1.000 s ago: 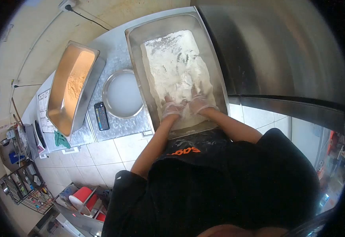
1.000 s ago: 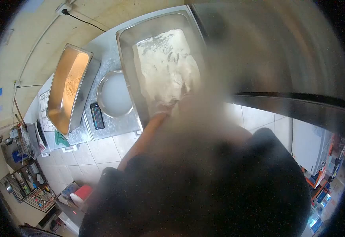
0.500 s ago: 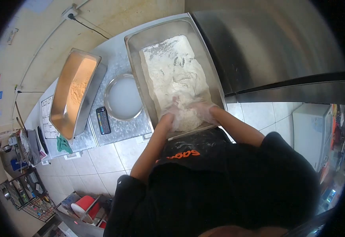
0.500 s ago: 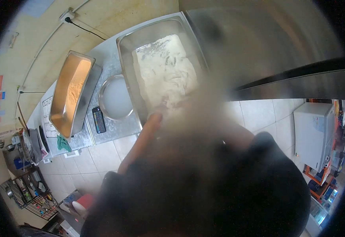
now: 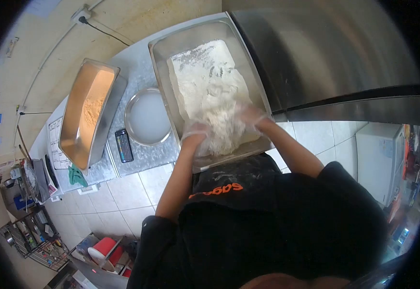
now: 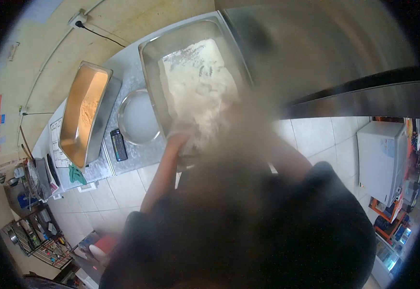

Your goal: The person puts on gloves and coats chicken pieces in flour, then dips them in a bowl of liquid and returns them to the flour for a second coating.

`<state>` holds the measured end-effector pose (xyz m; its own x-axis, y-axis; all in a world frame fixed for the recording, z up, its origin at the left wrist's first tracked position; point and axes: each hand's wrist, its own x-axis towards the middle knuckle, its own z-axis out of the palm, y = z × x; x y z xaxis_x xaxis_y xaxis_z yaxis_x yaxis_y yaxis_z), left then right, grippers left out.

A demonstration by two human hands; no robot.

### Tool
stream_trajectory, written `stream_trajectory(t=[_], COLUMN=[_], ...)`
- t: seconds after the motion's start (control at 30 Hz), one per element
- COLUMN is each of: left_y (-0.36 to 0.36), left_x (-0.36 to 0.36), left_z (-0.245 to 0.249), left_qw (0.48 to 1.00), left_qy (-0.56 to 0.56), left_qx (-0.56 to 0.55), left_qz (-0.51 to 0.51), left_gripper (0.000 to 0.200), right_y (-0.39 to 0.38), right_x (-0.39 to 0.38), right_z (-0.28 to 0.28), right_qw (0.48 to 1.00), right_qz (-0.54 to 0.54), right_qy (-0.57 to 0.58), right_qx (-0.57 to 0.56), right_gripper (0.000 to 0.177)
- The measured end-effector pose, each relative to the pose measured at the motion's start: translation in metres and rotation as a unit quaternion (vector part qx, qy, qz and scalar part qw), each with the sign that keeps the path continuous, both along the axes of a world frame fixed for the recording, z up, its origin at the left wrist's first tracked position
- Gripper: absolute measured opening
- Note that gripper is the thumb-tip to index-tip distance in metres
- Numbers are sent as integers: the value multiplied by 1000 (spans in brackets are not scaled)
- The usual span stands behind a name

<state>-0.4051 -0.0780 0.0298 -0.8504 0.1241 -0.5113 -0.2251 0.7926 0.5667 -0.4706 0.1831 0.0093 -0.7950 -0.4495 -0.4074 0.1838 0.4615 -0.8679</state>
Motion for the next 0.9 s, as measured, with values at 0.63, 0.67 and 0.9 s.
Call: stream_trajectory(t=[0.63, 0.67, 0.9], left_y=[-14, 3, -11], left_x=[-143, -130, -65], left_z=[-15, -10, -44], left_qw=[990, 977, 959], left_qy=[124, 208, -110], left_qx=[-41, -38, -109], left_qz=[-59, -31, -236], left_gripper=[64, 62, 75], right_y=[-76, -80, -65], right_x=[-149, -137, -90], right_z=[44, 22, -21], right_qw=[894, 894, 854], right_qz=[271, 230, 465], right_qy=[171, 283, -41], right_qx=[312, 261, 229], right_gripper=[77, 77, 82])
